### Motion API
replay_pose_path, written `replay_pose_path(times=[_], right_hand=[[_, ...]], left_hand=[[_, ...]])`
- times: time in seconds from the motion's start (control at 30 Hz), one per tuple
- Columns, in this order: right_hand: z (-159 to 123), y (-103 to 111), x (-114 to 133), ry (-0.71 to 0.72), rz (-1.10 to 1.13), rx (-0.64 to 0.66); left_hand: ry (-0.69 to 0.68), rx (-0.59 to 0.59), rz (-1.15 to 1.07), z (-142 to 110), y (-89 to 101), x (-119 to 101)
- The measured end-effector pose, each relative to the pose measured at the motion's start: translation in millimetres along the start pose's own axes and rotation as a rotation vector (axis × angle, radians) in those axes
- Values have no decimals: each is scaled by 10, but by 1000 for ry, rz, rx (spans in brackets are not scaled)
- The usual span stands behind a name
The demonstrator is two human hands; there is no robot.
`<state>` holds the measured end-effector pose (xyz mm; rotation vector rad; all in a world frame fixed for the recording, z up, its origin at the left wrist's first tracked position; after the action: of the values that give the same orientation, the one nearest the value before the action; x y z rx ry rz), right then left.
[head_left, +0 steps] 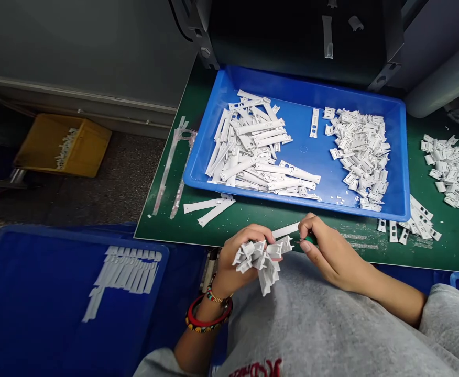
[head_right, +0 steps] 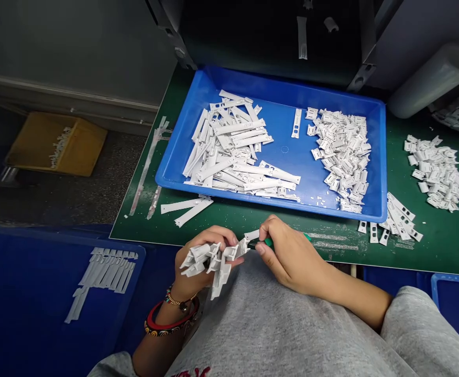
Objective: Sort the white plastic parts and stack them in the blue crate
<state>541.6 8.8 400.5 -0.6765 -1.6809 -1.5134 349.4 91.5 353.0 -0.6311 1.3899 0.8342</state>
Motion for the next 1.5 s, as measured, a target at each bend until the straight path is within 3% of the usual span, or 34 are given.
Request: replay_pose_path(times=[0.4, 0.77, 1.03, 1.3, 1.5], right_hand=[[58, 103, 35, -54, 95, 209], [22, 29, -45, -154, 62, 44], [-9, -12, -76, -30, 37, -121], [4, -61, -49, 44, -165, -72], [-6, -56, -59, 29, -204, 56]], left_hand=[[-63, 89, 89, -4, 45, -12], [-63, 117, -48, 2, -21, -89], [-83, 106, -23, 10, -13, -41], [-76, 111, 39, -18, -28, -24], [-91, 101, 64, -22, -35, -17]])
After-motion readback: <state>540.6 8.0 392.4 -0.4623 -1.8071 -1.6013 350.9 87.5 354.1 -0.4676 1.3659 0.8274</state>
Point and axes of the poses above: each hand's wrist, its own z-axis towards the middle knuckle, its own y-axis out of the back of the hand, x = y × z, the point moved 1 cm from there along z, towards the middle knuckle, and after that the axes turned 8 degrees about y, right-handed, at the moved point
